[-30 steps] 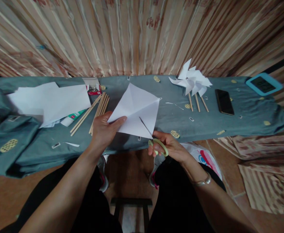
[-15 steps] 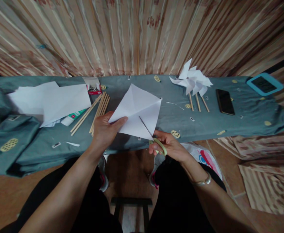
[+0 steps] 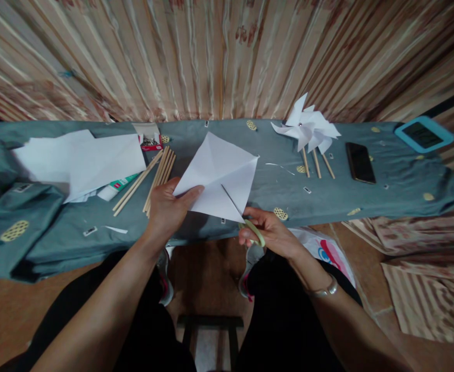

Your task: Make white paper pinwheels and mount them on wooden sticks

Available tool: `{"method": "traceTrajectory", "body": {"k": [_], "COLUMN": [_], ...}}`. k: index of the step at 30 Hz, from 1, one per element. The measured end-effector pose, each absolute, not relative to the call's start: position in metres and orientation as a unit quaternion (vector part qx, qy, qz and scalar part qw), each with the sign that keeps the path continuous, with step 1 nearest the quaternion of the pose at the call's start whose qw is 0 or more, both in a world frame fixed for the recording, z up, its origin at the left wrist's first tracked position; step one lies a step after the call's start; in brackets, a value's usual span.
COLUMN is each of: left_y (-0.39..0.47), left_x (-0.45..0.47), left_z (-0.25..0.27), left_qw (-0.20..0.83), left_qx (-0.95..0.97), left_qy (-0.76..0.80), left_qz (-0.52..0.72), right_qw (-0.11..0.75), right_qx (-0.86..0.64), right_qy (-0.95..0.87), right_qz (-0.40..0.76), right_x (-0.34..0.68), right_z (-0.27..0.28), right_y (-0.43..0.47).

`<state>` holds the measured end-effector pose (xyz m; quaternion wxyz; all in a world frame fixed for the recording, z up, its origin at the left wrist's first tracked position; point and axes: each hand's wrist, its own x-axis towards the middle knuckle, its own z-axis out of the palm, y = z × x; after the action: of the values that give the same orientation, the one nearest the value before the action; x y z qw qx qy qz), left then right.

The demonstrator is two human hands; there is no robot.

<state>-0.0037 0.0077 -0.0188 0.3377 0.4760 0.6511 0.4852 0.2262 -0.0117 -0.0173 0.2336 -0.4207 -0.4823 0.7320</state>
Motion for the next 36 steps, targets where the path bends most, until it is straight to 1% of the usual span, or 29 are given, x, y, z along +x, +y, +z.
{"method": "traceTrajectory", "body": {"k": [12,15,19,21,23,24,28,30,33,36], "left_y": [0.008,0.010,0.012,0.013,0.012,0.012,0.010,0.009,0.008,0.006], "left_x": [-0.004,-0.006,-0.014,-0.019,-0.023,-0.024,-0.025,-0.023,-0.017,-0.012], "left_z": [-0.021,-0.020,-0.010,-0.006,-0.005,-0.007,-0.017,-0.021,-0.021,-0.020], "left_qw": [0.340,0.340,0.336,0.335,0.349,0.362,0.420,0.434,0.442,0.448], "left_qx": [0.481,0.463,0.428,0.421,0.415,0.413,0.430,0.463,0.512,0.543], "left_qy": [0.637,0.647,0.653,0.650,0.646,0.646,0.649,0.646,0.645,0.641], "left_qz": [0.497,0.501,0.527,0.537,0.537,0.530,0.466,0.424,0.354,0.307], "right_qw": [0.237,0.213,0.156,0.153,0.183,0.215,0.403,0.452,0.452,0.400], "right_qx": [-0.412,-0.392,-0.371,-0.369,-0.391,-0.411,-0.504,-0.524,-0.515,-0.513], "right_qy": [-0.499,-0.523,-0.562,-0.562,-0.556,-0.553,-0.526,-0.527,-0.567,-0.635], "right_qz": [0.724,0.726,0.722,0.724,0.710,0.692,0.555,0.493,0.457,0.416], "right_x": [0.225,0.229,0.251,0.268,0.282,0.287,0.289,0.282,0.271,0.262], "right_z": [-0.022,-0.023,-0.017,-0.012,-0.008,-0.007,-0.010,-0.012,-0.014,-0.014], "right_y": [-0.013,-0.013,-0.009,-0.005,0.000,0.002,0.011,0.014,0.016,0.016]}}
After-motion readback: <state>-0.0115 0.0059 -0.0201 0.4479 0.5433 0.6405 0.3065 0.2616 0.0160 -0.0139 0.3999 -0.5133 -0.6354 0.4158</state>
